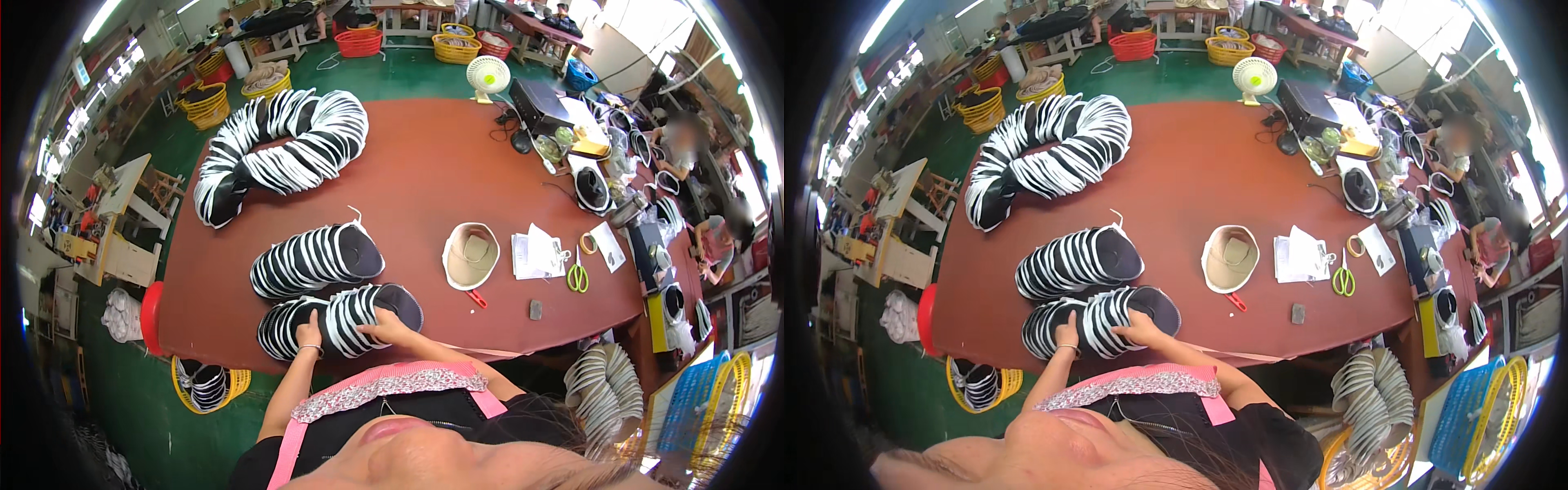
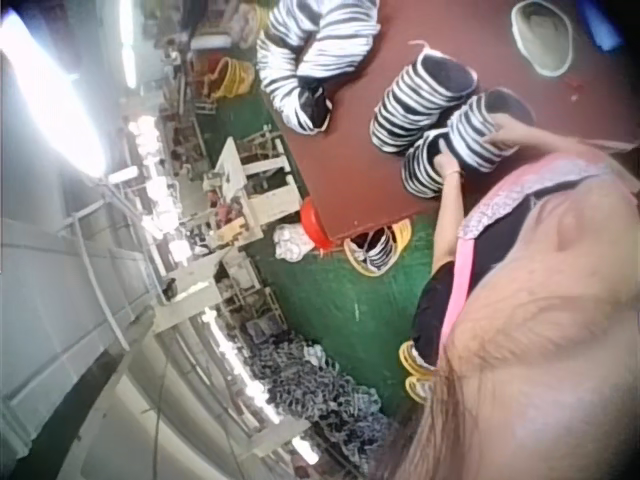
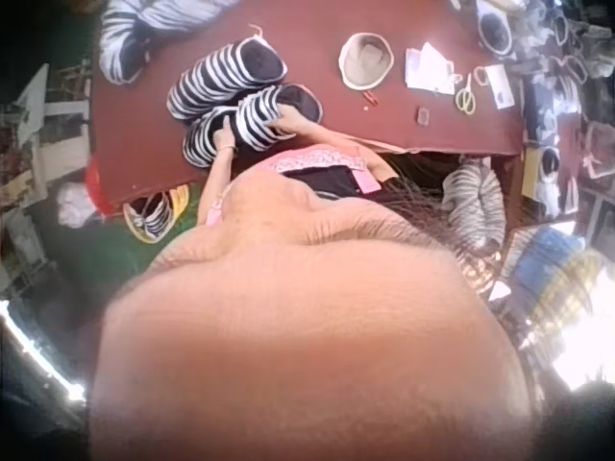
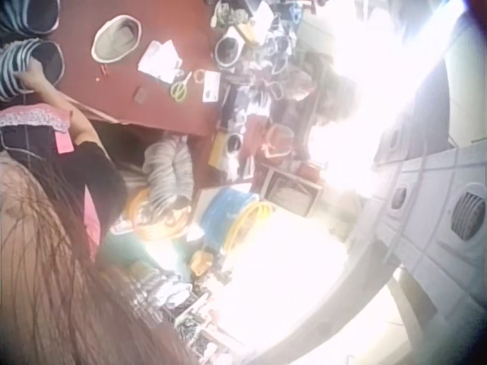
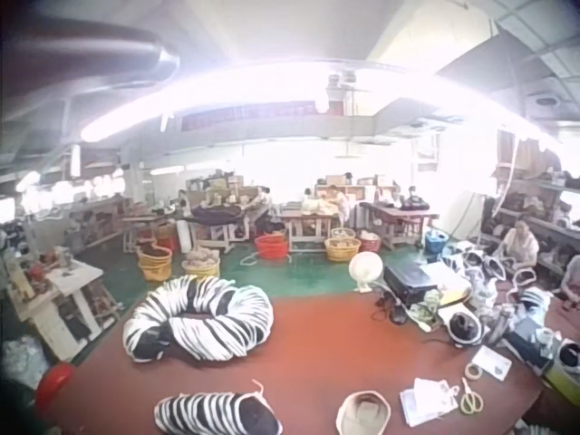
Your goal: Inspecting and organizing black and white shoe uppers on a production table.
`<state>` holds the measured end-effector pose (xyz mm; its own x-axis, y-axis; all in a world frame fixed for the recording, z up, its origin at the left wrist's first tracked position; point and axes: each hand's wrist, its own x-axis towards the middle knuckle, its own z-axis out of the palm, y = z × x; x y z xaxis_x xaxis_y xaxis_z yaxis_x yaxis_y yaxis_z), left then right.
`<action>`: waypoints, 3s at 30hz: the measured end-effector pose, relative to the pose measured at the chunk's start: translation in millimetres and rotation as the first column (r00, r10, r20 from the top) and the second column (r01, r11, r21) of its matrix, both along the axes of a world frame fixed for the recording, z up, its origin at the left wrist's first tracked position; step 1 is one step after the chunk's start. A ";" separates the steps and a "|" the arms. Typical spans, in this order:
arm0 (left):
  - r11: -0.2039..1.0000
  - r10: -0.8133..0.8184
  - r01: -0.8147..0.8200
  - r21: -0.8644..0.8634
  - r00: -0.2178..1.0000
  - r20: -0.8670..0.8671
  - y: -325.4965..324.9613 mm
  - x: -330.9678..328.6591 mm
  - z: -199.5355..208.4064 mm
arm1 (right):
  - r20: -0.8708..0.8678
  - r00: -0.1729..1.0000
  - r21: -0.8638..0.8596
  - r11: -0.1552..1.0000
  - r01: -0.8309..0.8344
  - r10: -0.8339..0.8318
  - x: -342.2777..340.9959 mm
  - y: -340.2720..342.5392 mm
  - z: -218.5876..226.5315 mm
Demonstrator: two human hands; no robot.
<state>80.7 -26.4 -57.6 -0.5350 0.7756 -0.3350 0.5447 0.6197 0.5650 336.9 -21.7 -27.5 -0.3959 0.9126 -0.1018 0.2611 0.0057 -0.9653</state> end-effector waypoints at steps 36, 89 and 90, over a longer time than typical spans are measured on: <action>0.532 -0.817 0.591 0.607 0.547 0.183 -25.2 100.0 100.6 | 0.234 0.933 0.049 0.962 0.270 -0.273 4.6 -34.4 -76.4; 0.717 -0.537 0.697 0.019 0.568 -0.624 349.6 446.2 -56.7 | 0.618 0.222 0.700 0.656 0.282 -0.754 592.2 505.7 -115.8; 0.718 -0.535 0.696 0.020 0.569 -0.625 349.6 450.5 -59.6 | 0.536 0.257 0.734 0.595 0.329 -0.804 598.0 505.0 -121.0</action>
<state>531.2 323.2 -117.2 0.0884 0.9922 0.0879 0.9887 -0.0981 0.1130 934.9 483.3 -148.5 0.2908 0.8622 0.4148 0.9462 -0.1948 -0.2585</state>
